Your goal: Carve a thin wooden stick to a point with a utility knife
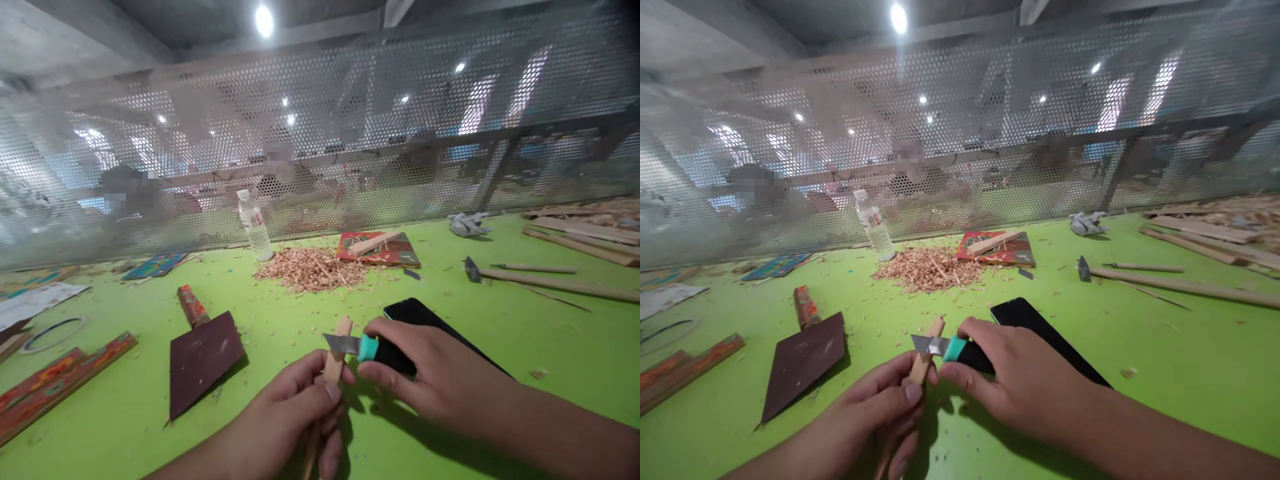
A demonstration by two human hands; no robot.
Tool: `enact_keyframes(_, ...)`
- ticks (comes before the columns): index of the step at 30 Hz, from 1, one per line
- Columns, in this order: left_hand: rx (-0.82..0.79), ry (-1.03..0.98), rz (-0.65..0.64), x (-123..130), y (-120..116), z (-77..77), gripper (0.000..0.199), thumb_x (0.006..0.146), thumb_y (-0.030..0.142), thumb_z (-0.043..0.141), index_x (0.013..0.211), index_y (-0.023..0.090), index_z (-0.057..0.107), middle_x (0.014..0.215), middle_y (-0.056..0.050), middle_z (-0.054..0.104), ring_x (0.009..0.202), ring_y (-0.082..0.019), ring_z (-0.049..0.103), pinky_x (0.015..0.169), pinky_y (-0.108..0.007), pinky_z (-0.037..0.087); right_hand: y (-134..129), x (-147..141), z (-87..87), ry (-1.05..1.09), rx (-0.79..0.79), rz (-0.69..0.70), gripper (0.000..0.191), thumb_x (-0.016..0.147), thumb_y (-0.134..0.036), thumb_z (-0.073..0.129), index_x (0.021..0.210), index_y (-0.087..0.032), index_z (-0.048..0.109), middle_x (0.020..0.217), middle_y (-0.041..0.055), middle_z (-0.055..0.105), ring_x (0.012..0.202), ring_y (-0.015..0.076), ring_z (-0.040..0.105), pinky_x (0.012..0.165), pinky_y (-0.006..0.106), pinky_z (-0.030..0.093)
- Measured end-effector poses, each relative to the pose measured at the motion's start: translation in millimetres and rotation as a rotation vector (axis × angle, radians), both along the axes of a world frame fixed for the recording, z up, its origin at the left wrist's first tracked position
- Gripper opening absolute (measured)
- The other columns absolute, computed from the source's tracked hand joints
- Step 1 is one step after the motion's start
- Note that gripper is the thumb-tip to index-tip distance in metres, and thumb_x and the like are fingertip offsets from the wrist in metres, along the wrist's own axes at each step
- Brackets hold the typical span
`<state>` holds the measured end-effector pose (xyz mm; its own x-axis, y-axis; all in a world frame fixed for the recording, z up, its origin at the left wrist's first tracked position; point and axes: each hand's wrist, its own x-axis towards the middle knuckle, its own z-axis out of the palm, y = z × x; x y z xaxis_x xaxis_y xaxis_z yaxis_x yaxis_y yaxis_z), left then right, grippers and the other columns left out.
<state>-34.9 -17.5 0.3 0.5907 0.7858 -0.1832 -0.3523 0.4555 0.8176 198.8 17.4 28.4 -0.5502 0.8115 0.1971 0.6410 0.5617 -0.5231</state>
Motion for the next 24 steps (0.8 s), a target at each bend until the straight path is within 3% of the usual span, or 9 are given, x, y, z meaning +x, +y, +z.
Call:
enact_keyframes(4, 0.098, 0.157, 0.015, 0.9, 0.6, 6.6, 0.03, 0.1, 0.045, 0.069, 0.101, 0.016, 0.061, 0.064, 0.005, 0.06, 0.046, -0.006, 0.062, 0.051, -0.015, 0.052, -0.8, -1.7, -0.3, -0.058, 0.039, 0.032, 0.042, 0.108, -0.057, 0.044, 0.099, -0.022, 0.065, 0.089, 0.0069, 0.073, 0.075, 0.0236, 0.065, 0.067, 0.034, 0.043)
enact_keyframes(8, 0.126, 0.198, -0.002, 0.5, 2.3, 6.0, 0.041, 0.094, 0.05, 0.077, 0.106, 0.015, 0.061, 0.08, -0.003, 0.073, 0.059, -0.011, 0.075, 0.052, -0.015, 0.054, -0.7, -1.4, -1.9, -0.092, 0.058, 0.083, 0.04, 0.108, -0.055, 0.046, 0.099, -0.022, 0.066, 0.09, 0.0063, 0.074, 0.074, 0.0224, 0.064, 0.066, 0.034, 0.04)
enact_keyframes(14, 0.093, 0.195, 0.042, 1.0, 3.3, 1.6, 0.046, 0.085, 0.052, 0.085, 0.098, 0.016, 0.059, 0.074, 0.0, 0.072, 0.051, -0.01, 0.071, 0.049, -0.017, 0.055, -4.4, -1.3, -4.9, -0.132, 0.051, 0.137, 0.035, 0.106, -0.052, 0.053, 0.093, -0.022, 0.064, 0.086, 0.0039, 0.072, 0.071, 0.0206, 0.063, 0.063, 0.032, 0.037)
enact_keyframes(18, 0.088, 0.247, 0.054, 1.5, 1.3, 5.3, 0.055, 0.084, 0.056, 0.085, 0.112, 0.016, 0.062, 0.071, 0.001, 0.072, 0.05, -0.009, 0.068, 0.049, -0.017, 0.055, -5.0, -2.1, -1.8, -0.119, 0.015, 0.173, 0.038, 0.107, -0.056, 0.051, 0.096, -0.023, 0.066, 0.088, 0.0032, 0.073, 0.072, 0.02, 0.065, 0.063, 0.032, 0.038)
enact_keyframes(24, 0.136, 0.351, 0.109, 3.7, -2.9, 7.3, 0.048, 0.085, 0.058, 0.082, 0.096, 0.016, 0.061, 0.074, 0.001, 0.071, 0.051, -0.008, 0.068, 0.047, -0.016, 0.052, -9.5, -4.8, -3.1, -0.133, 0.081, 0.154, 0.033, 0.107, -0.051, 0.053, 0.096, -0.023, 0.066, 0.087, 0.0024, 0.074, 0.071, 0.0212, 0.067, 0.06, 0.033, 0.037)
